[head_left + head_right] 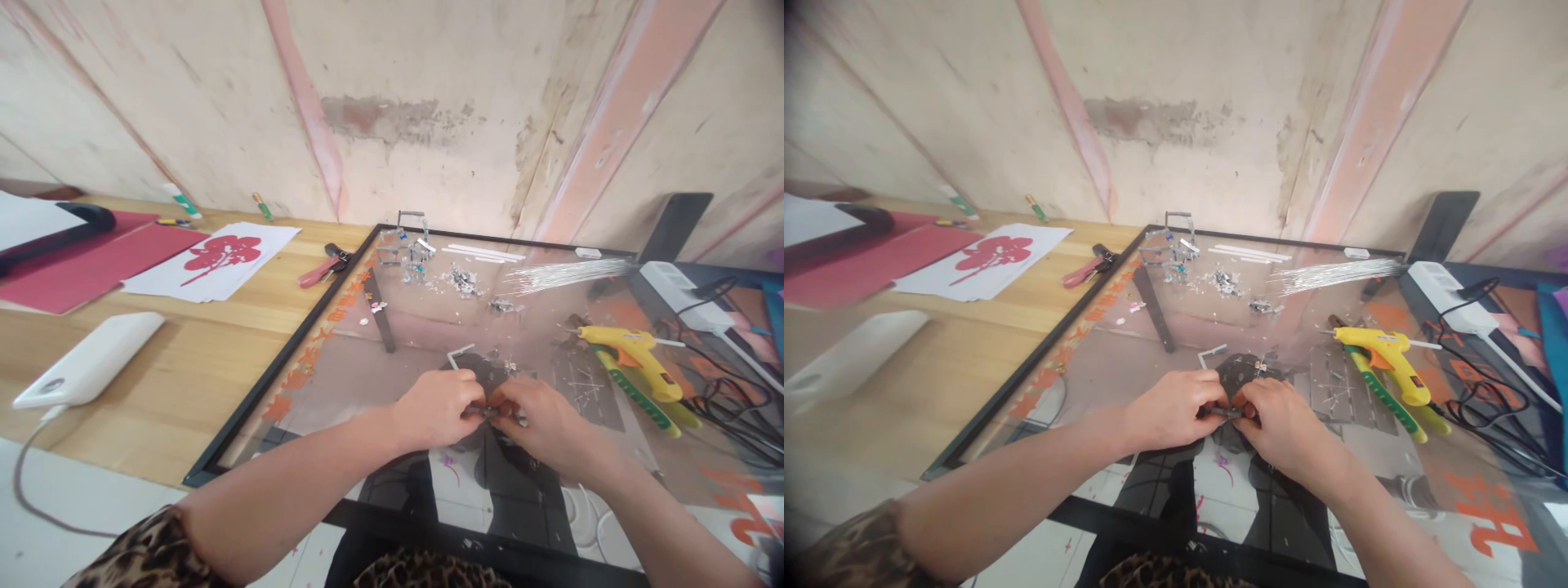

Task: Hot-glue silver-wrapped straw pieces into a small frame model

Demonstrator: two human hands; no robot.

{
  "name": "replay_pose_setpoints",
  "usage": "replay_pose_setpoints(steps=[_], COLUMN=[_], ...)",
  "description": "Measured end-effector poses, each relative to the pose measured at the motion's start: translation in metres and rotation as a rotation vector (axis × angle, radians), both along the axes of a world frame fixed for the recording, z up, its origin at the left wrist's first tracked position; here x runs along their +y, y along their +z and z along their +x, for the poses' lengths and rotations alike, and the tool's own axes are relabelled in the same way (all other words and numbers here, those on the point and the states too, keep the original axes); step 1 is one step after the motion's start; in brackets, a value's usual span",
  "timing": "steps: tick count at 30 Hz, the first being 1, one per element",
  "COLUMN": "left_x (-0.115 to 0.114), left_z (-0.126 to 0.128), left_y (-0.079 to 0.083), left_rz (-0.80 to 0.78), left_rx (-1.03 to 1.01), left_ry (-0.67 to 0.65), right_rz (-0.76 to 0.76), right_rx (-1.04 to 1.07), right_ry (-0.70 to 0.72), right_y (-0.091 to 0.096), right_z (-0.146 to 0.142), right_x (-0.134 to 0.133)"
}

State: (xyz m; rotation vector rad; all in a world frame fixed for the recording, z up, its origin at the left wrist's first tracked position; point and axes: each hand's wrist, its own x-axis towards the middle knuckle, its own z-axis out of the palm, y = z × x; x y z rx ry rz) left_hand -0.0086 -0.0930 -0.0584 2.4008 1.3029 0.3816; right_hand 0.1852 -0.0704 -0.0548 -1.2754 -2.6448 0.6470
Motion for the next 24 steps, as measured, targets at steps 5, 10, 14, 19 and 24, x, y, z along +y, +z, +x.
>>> replay_pose_setpoints(steps=[5,10,14,19,24], left_x=[0.0,0.0,0.0,0.008,0.023], left_z=[0.0,0.001,0.0,-0.02,-0.04], left_y=[-0.001,-0.003,-0.002,0.011,0.014], left_rz=[0.012,0.015,0.011,0.08,0.173], left_rx=[-0.002,0.01,-0.013,-0.187,-0.36], left_ry=[-0.009,-0.027,-0.014,0.138,0.332], right_rz=[0.011,0.013,0.031,0.084,0.163], right_rx=[-0.008,0.02,0.036,0.071,0.067], right_ry=[-0.004,-0.003,0.004,0.014,0.035], right_y=[0.0,-0.001,0.001,0.004,0.0], right_z=[-0.001,-0.002,-0.001,-0.002,-0.007], right_x=[0.0,-0.002,-0.003,-0.005,-0.009])
